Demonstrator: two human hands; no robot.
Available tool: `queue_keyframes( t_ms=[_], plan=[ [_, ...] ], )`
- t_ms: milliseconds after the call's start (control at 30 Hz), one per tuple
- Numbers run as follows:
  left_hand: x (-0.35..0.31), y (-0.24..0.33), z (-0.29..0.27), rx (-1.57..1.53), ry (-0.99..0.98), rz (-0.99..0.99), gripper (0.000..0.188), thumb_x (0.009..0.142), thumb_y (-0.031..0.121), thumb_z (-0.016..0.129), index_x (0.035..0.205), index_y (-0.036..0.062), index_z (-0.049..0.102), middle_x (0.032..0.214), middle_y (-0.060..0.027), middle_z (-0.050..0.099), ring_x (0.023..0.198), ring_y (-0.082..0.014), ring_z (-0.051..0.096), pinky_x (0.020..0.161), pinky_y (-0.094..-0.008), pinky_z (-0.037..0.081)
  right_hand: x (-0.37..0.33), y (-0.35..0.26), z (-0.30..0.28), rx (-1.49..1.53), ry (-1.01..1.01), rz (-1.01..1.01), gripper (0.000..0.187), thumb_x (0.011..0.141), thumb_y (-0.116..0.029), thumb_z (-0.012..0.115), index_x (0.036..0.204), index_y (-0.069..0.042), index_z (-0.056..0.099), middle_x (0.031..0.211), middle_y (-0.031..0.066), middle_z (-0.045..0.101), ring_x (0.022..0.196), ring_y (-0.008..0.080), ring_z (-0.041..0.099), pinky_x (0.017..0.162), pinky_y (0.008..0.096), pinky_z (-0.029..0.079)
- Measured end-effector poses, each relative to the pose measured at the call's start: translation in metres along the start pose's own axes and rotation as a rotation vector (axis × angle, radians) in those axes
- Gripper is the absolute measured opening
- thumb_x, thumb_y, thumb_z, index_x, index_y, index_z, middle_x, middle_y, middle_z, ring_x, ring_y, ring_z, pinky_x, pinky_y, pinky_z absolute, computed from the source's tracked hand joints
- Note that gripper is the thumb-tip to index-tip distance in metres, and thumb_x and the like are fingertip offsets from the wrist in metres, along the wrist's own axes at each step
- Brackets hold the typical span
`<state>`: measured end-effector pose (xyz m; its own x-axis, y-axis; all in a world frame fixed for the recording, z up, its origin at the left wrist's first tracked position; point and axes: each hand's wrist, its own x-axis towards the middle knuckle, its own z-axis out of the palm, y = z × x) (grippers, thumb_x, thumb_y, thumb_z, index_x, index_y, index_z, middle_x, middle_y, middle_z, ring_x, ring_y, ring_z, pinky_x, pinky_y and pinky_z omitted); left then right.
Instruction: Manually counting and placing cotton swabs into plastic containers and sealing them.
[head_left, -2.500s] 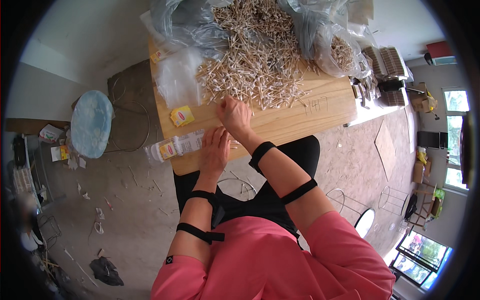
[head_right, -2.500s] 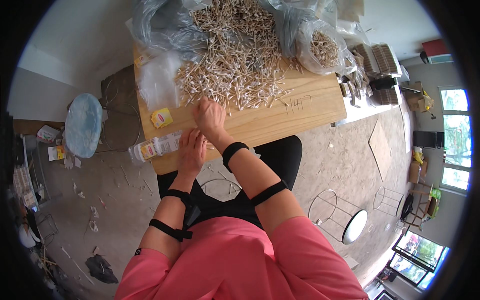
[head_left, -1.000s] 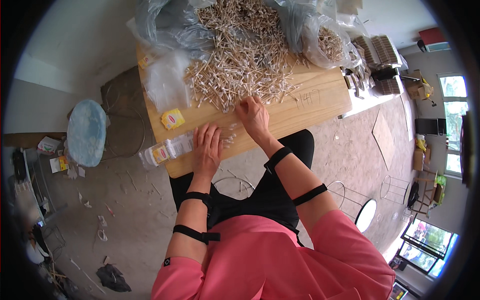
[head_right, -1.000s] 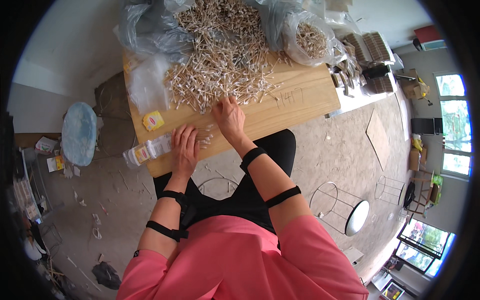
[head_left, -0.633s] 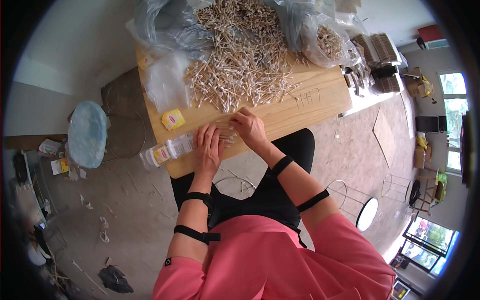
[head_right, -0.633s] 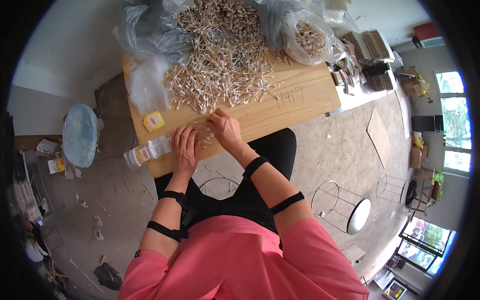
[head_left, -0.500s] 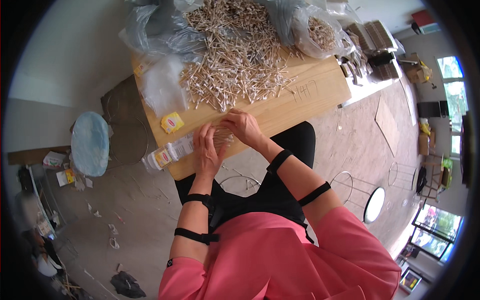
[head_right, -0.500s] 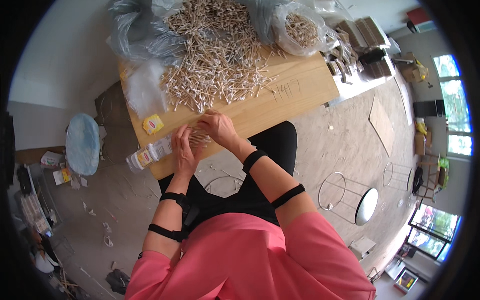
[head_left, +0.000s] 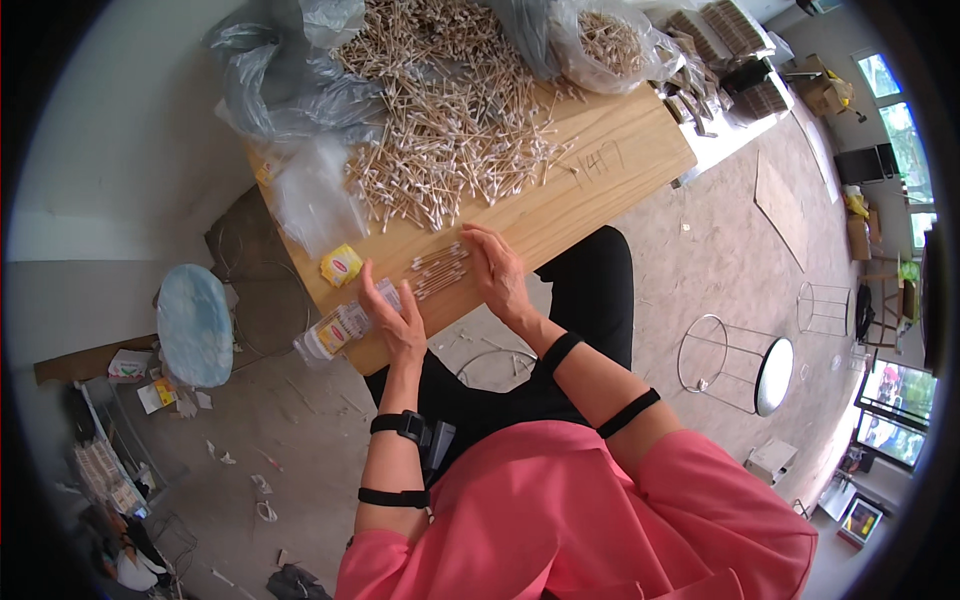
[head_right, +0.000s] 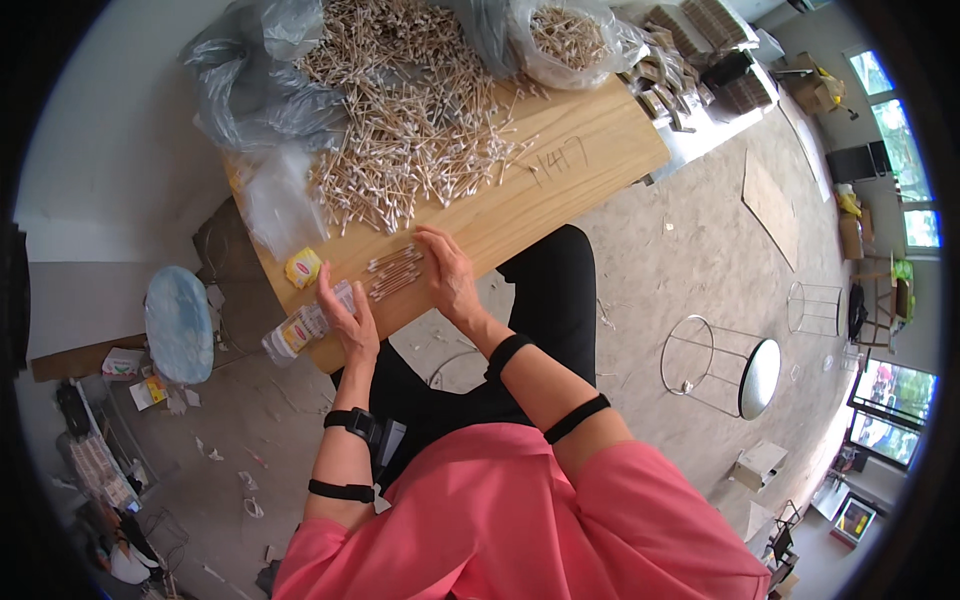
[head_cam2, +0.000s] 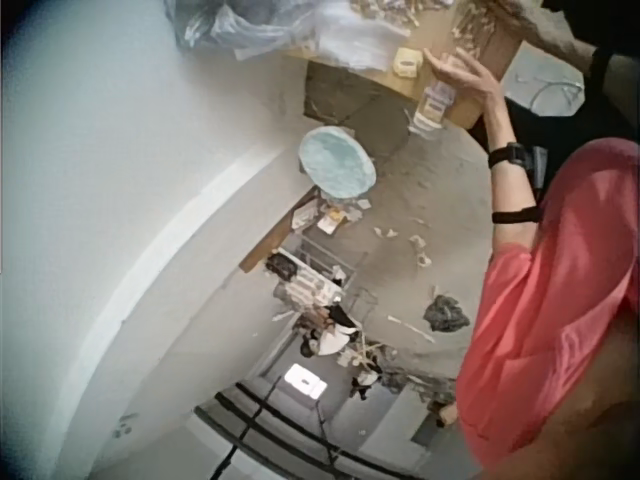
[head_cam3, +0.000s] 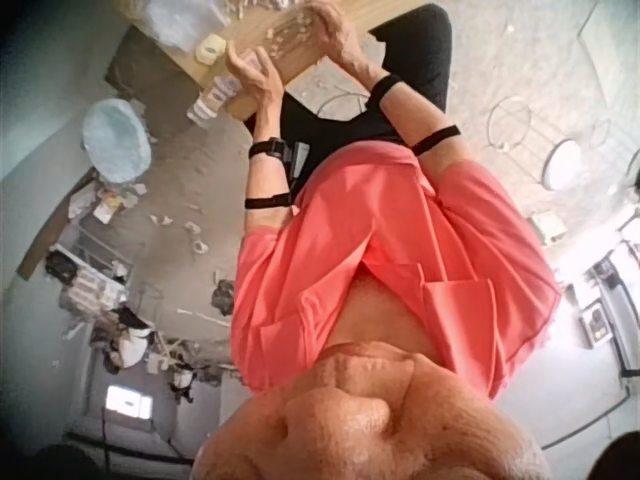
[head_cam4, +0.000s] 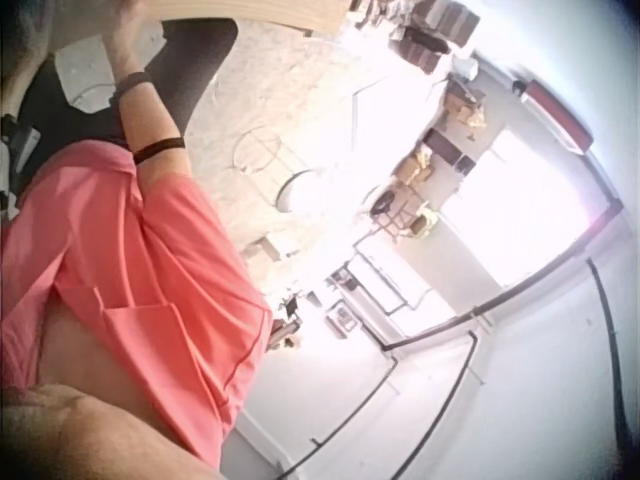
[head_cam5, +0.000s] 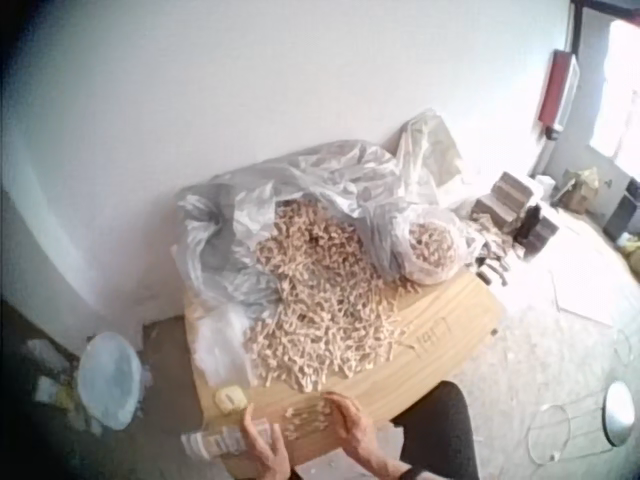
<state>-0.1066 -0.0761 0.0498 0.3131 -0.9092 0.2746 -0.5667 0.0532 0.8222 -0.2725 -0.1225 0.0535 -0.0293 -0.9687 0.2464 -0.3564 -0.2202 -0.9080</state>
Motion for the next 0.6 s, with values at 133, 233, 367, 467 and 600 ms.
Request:
queue_keyframes(
  t_ms=[133,233,367,467,600],
  plan=[
    [0.0,0.004,0.017,-0.049,-0.022,-0.035,0.048,0.105,0.022,0.038,0.146,-0.001,0.029,0.145,-0.0229,0.039,0.135,-0.0376,0.039,0.111,-0.0462,0.032,0.002,-0.002,0.021,0.128,-0.065,-0.009,0.026,0.092,0.007,0.048,0.113,-0.002,0.061,0.128,0.0153,0.061,0.118,0.0321,0.059,0.097,0.0354,0.047],
    [0.009,0.005,0.028,-0.142,-0.055,-0.018,0.05,0.106,0.025,0.037,0.147,-0.001,0.028,0.146,-0.0229,0.038,0.135,-0.0369,0.04,0.112,-0.0452,0.033,0.0,-0.001,0.029,0.188,-0.066,0.002,0.027,0.092,0.008,0.046,0.113,-0.002,0.06,0.131,0.0148,0.059,0.12,0.0316,0.058,0.1,0.0353,0.045],
    [0.007,0.001,0.031,-0.13,-0.067,-0.01,0.051,0.106,0.027,0.036,0.147,-0.0019,0.028,0.148,-0.023,0.038,0.137,-0.0359,0.039,0.112,-0.0447,0.033,-0.003,-0.005,0.032,0.163,-0.076,0.044,0.028,0.094,0.008,0.044,0.114,-0.002,0.06,0.133,0.014,0.058,0.124,0.0294,0.056,0.105,0.0343,0.042],
    [0.005,0.001,0.029,-0.159,-0.02,-0.04,0.051,0.106,0.024,0.036,0.149,-0.0024,0.027,0.149,-0.0239,0.036,0.139,-0.0373,0.036,0.114,-0.0453,0.03,-0.005,-0.005,0.036,0.206,-0.042,0.054,0.028,0.094,0.008,0.044,0.115,-0.002,0.06,0.133,0.0136,0.058,0.124,0.0283,0.055,0.104,0.0339,0.042],
    [0.007,0.003,0.005,0.222,-0.212,0.099,0.053,0.104,0.022,0.039,0.15,-0.0019,0.028,0.156,-0.0201,0.029,0.145,-0.0384,0.025,0.119,-0.0544,0.015,-0.002,0.006,0.03,0.237,0.053,0.082,0.026,0.095,0.006,0.048,0.115,-0.003,0.06,0.134,0.0133,0.058,0.123,0.029,0.056,0.102,0.0337,0.045]
  ],
)
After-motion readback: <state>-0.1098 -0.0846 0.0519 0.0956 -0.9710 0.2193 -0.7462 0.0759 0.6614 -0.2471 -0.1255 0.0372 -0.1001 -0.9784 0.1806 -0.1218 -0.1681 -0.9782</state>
